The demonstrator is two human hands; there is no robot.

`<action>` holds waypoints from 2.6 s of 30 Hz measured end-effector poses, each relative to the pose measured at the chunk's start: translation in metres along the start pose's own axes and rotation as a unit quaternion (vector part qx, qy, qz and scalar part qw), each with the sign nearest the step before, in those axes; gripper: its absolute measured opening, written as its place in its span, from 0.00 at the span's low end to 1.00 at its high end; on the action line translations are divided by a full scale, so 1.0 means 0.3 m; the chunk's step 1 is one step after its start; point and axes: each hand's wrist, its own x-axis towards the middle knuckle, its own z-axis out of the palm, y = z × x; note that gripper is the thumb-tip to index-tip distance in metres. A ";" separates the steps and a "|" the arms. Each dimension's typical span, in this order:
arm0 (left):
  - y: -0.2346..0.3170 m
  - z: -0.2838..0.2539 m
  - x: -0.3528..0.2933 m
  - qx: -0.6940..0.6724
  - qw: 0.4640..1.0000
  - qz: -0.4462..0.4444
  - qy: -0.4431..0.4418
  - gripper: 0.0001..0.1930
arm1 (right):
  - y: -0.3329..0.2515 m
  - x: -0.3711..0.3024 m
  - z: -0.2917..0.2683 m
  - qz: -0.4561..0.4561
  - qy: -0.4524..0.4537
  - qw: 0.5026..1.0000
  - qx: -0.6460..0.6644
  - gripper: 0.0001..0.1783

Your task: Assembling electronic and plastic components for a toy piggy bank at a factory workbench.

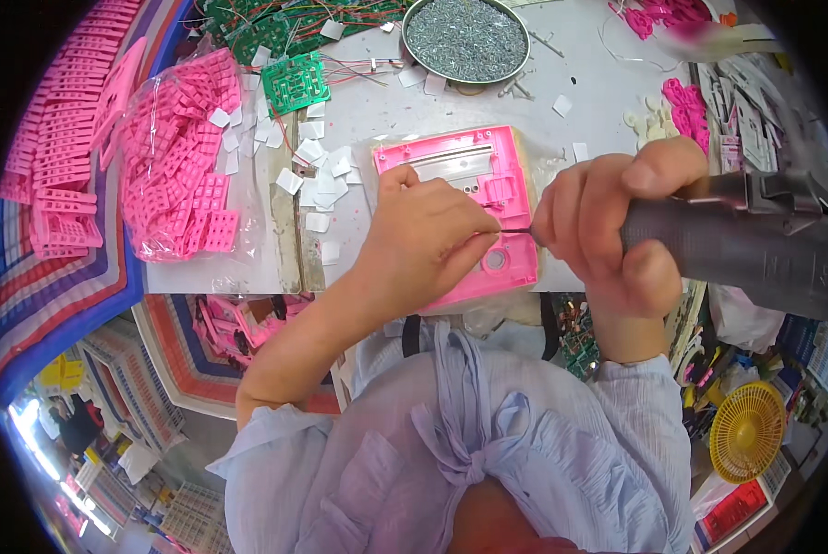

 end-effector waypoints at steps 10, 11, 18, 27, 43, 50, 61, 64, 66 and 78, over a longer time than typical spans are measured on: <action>0.013 0.006 -0.008 0.112 0.993 0.034 0.012 0.08 | 0.033 -0.016 -0.020 -0.030 -0.071 0.997 0.000 0.20; 0.019 0.006 -0.007 0.152 0.987 0.040 0.010 0.09 | 0.041 -0.019 -0.020 -0.026 -0.067 0.997 -0.011 0.19; -0.016 0.020 -0.032 0.144 0.986 0.085 -0.001 0.11 | 0.140 -0.082 -0.049 0.019 -0.029 0.995 -0.095 0.16; -0.041 0.040 -0.056 0.213 0.964 0.159 -0.023 0.06 | 0.138 -0.132 -0.043 0.058 -0.110 0.962 -0.244 0.13; -0.333 -0.419 0.038 0.235 0.957 -0.156 0.063 0.13 | -0.091 0.098 -0.218 -0.001 0.017 0.999 -0.043 0.22; -0.438 -0.535 0.100 0.352 0.887 -0.281 0.099 0.18 | -0.022 0.096 -0.252 0.003 0.048 0.996 -0.075 0.18; -0.472 -0.671 0.096 0.504 0.781 -0.363 0.075 0.24 | -0.019 0.088 -0.233 -0.002 0.049 0.996 -0.074 0.18; -0.483 -0.661 0.068 0.506 0.776 -0.361 0.111 0.21 | -0.020 0.075 -0.230 0.003 0.057 0.996 -0.068 0.18; -0.543 -0.671 0.034 0.527 0.780 -0.308 0.138 0.20 | -0.019 0.072 -0.233 0.002 0.066 0.996 -0.064 0.17; -0.135 -0.476 -0.171 -0.375 0.857 -0.263 0.237 0.09 | -0.094 0.042 -0.221 -0.201 0.227 0.863 -0.404 0.35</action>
